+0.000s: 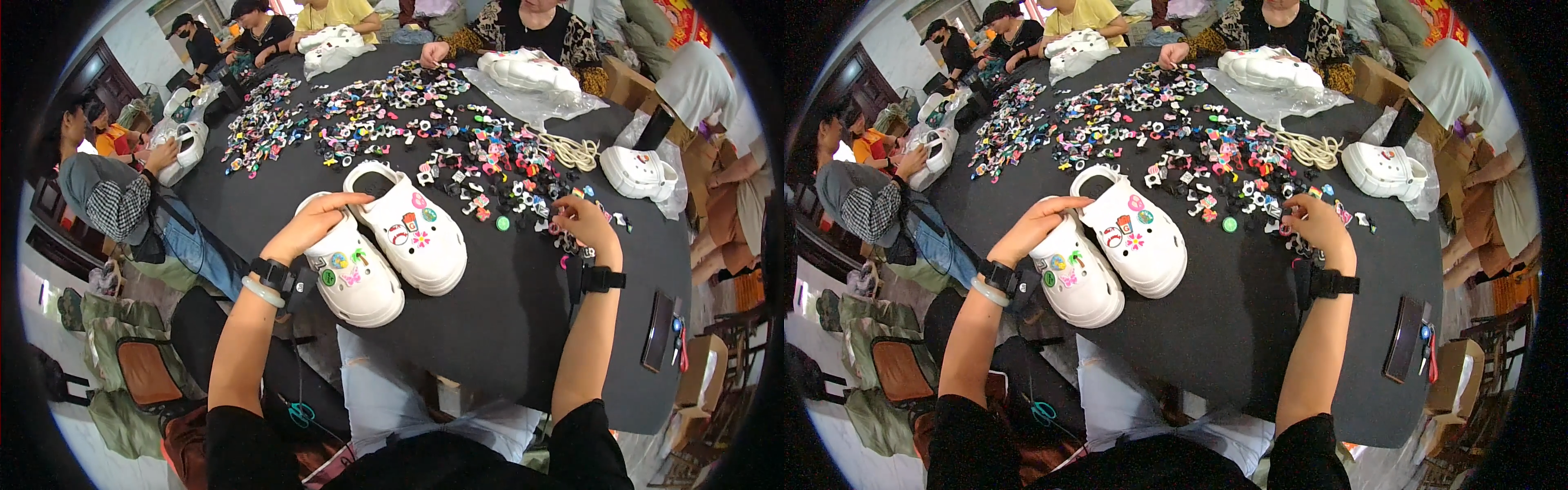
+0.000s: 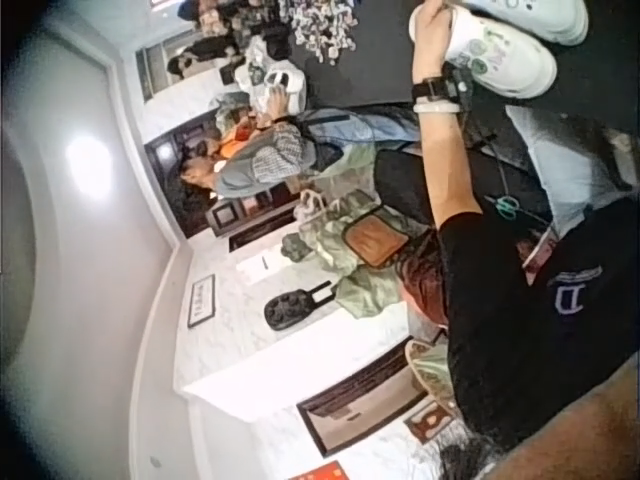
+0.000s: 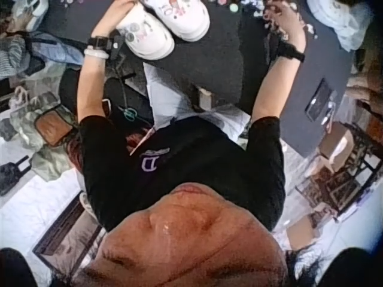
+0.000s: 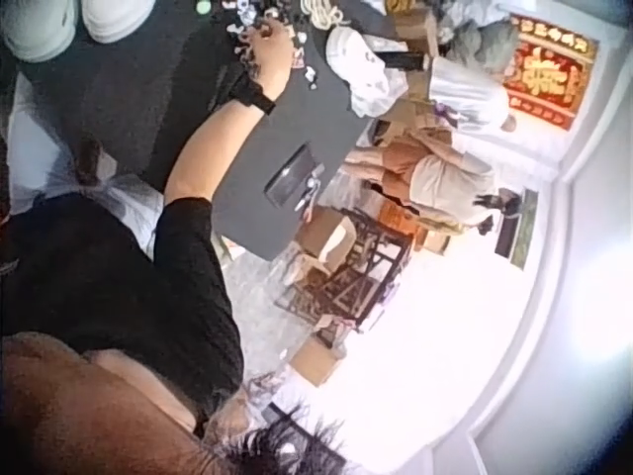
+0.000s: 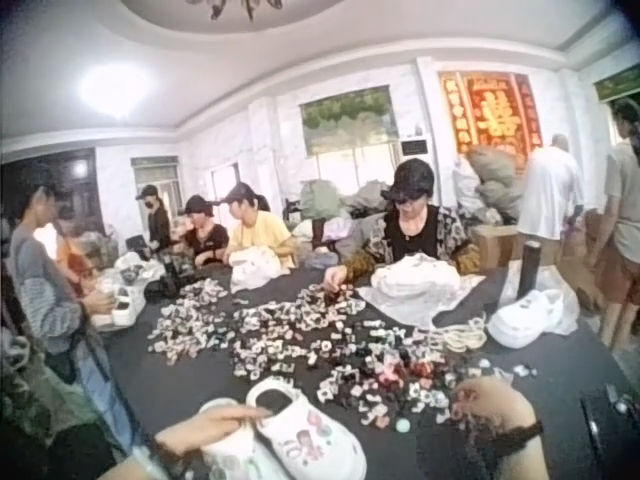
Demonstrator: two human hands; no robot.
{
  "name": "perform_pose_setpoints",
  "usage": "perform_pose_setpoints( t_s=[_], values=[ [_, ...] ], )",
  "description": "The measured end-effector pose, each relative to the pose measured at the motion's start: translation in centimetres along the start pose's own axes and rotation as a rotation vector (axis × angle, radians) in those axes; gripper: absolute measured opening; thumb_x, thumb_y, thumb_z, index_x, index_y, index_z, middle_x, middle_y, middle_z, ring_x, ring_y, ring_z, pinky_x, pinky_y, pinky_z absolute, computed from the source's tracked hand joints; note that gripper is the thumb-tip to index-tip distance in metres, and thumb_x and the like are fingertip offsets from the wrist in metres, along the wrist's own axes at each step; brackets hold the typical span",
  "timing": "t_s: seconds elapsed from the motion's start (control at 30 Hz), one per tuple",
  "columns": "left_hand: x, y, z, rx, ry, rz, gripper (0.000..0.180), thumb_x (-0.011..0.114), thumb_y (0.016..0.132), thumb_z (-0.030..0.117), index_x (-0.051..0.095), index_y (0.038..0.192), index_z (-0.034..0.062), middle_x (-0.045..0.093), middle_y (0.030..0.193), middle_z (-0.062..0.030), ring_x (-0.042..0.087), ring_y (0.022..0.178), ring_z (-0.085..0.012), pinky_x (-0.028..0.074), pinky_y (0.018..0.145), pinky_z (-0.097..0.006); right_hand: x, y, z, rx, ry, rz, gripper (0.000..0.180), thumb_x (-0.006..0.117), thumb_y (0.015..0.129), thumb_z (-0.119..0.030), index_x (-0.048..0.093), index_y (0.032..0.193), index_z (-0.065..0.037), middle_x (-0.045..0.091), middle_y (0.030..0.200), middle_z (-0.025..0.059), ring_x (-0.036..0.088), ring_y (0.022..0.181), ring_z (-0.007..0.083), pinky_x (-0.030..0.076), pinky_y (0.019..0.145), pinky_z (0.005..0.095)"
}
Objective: The recorder attaches decorative plastic charms to the holes of white clog-style shoes.
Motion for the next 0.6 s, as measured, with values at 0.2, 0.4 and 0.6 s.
perform_pose_setpoints(
  t_s=[0.2, 0.4, 0.6],
  values=[
    [0.0, 0.2, 0.9, 0.046, 0.040, 0.017, 0.050, 0.039, 0.073, 0.000, 0.060, 0.118, 0.0004, 0.060, 0.118, -0.0096, 0.054, 0.106, -0.0161, 0.039, 0.093, -0.026, 0.9, 0.5, -0.4, -0.072, -0.077, -0.016, 0.034, 0.070, 0.078, -0.017, 0.062, 0.109, -0.005, 0.065, 0.081, 0.0085, 0.063, 0.077, 0.0186, 0.048, 0.069, 0.0321],
    [-0.3, 0.0, 1.2, 0.087, 0.123, 0.033, 0.050, 0.040, 0.071, 0.005, 0.060, 0.116, -0.0007, 0.062, 0.116, -0.0117, 0.054, 0.107, -0.0195, 0.039, 0.094, -0.029, 1.3, 0.3, -2.4, -0.089, -0.118, -0.065, 0.034, 0.067, 0.081, -0.020, 0.061, 0.112, -0.008, 0.066, 0.083, 0.0113, 0.064, 0.077, 0.0230, 0.048, 0.070, 0.0343],
    [0.0, 0.1, 1.4, 0.102, 0.088, 0.013, 0.050, 0.038, 0.073, 0.001, 0.059, 0.118, -0.0015, 0.060, 0.120, -0.0114, 0.053, 0.110, -0.0187, 0.039, 0.095, -0.027, 0.2, -0.7, -3.0, -0.056, -0.086, -0.059, 0.034, 0.067, 0.081, -0.023, 0.062, 0.110, -0.007, 0.066, 0.082, 0.0113, 0.064, 0.077, 0.0255, 0.048, 0.068, 0.0351]
  ],
)
Point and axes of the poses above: each hand's wrist, its own y-axis towards the middle knuckle, its own x-axis out of the palm, z = x × y, the point moved 4 cm from there along y, towards the middle knuckle
